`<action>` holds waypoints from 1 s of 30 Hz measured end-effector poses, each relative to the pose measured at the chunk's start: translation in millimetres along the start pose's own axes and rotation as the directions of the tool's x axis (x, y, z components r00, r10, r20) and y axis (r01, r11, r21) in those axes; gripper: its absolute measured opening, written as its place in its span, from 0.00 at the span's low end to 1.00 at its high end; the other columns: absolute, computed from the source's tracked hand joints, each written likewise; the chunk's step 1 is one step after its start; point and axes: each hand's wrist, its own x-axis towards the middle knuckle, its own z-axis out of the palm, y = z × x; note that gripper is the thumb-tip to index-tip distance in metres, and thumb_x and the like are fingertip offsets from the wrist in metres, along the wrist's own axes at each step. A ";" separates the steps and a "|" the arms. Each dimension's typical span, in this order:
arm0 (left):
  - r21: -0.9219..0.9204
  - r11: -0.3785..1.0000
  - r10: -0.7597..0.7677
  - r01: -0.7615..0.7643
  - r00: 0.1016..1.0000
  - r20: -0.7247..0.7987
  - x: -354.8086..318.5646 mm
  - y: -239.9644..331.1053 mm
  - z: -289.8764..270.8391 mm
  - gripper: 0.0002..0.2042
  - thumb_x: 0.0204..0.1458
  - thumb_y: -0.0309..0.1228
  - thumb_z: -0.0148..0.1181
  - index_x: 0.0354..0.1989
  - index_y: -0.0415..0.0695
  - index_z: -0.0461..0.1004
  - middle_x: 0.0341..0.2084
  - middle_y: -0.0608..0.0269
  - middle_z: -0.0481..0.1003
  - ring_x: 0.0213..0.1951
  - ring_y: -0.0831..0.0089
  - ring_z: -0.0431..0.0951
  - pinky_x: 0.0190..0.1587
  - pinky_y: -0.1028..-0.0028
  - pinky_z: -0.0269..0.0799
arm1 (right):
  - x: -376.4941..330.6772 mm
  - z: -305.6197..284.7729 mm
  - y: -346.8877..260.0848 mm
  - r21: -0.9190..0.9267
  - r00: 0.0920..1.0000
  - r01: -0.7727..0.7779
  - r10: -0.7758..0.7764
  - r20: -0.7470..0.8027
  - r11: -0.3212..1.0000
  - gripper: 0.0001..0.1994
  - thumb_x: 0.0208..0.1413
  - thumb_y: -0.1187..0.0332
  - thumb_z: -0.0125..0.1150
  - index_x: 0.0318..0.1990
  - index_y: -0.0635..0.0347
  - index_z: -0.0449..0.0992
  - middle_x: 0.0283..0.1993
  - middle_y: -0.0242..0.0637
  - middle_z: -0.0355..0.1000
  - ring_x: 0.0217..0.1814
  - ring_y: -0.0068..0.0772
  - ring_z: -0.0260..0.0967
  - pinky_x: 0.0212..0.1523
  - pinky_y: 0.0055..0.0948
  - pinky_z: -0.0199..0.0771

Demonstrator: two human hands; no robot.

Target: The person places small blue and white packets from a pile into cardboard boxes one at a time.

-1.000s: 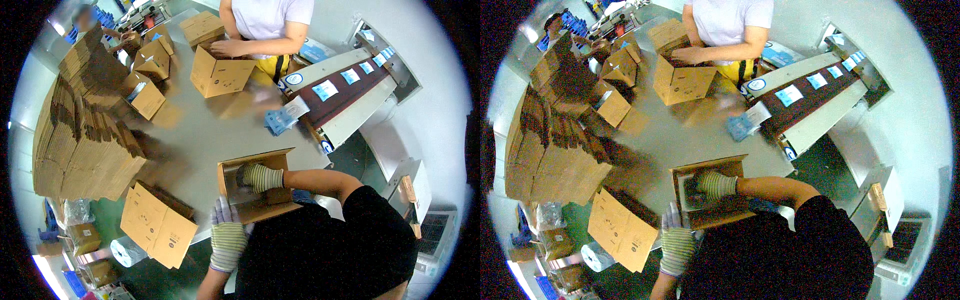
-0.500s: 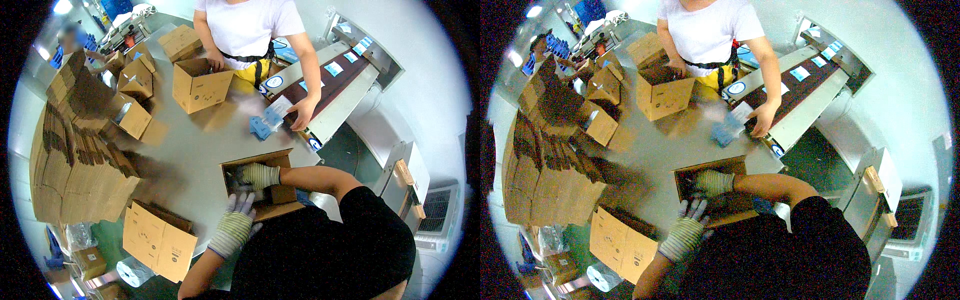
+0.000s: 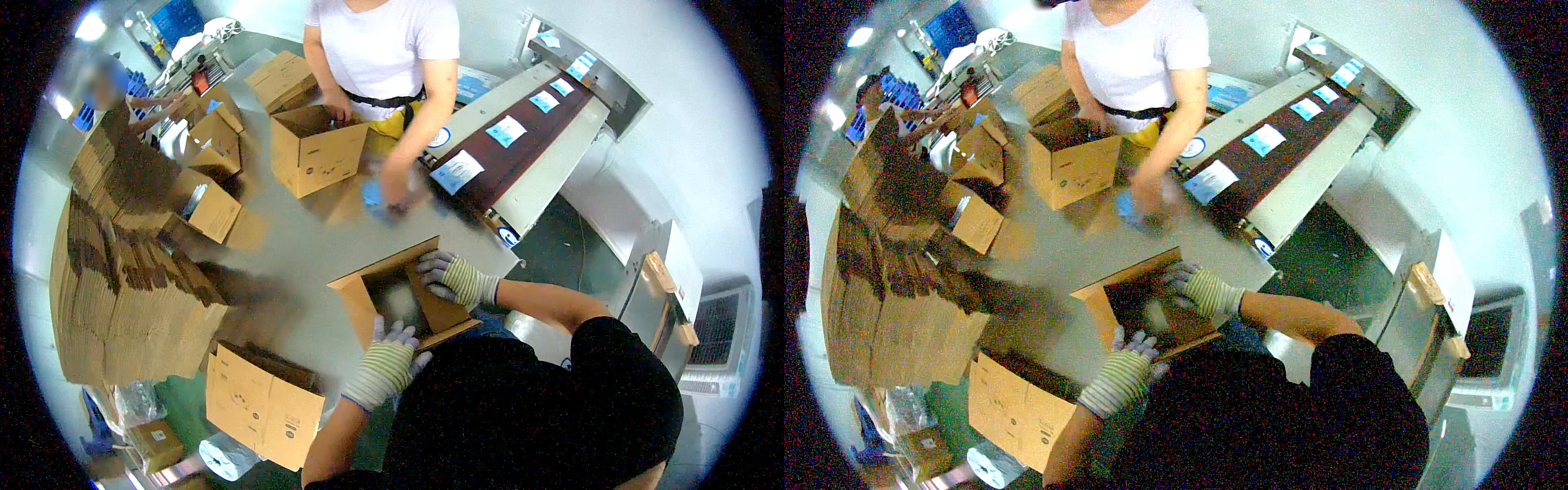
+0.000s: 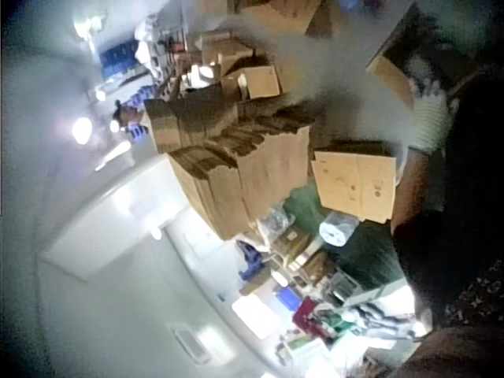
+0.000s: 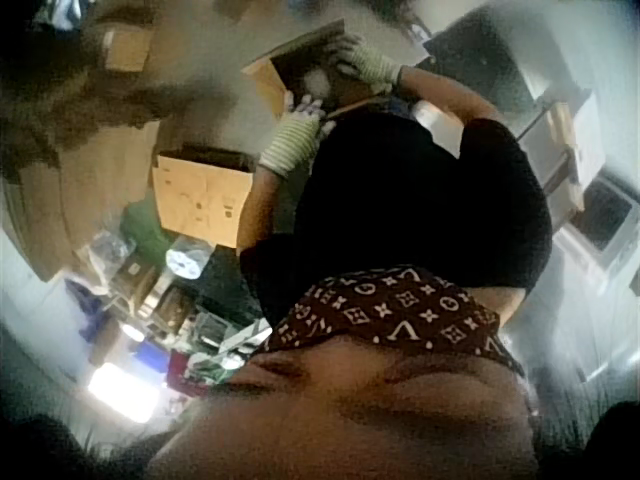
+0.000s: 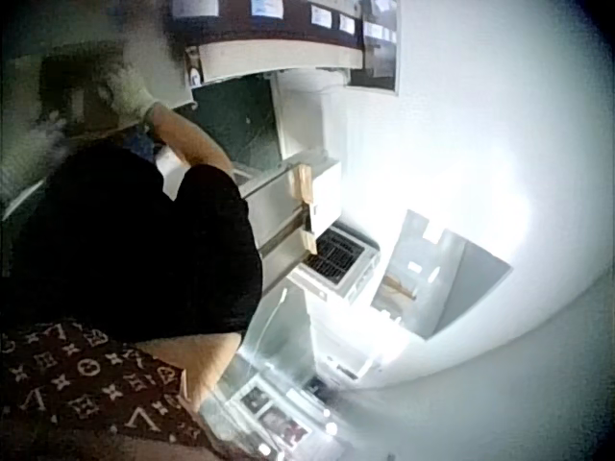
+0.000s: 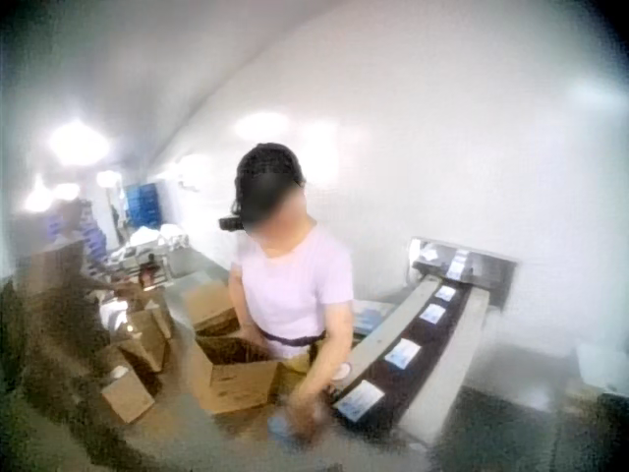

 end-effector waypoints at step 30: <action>-0.445 0.437 -0.899 0.781 0.396 -0.188 -168.4 -108.4 223.8 0.16 0.56 0.32 0.48 0.50 0.38 0.63 0.45 0.57 0.69 0.47 0.65 0.68 0.52 0.67 0.62 | 87.1 48.0 -72.2 -0.138 0.808 0.314 -0.188 0.558 0.939 0.13 0.50 0.62 0.50 0.39 0.60 0.69 0.34 0.41 0.71 0.34 0.40 0.72 0.30 0.37 0.72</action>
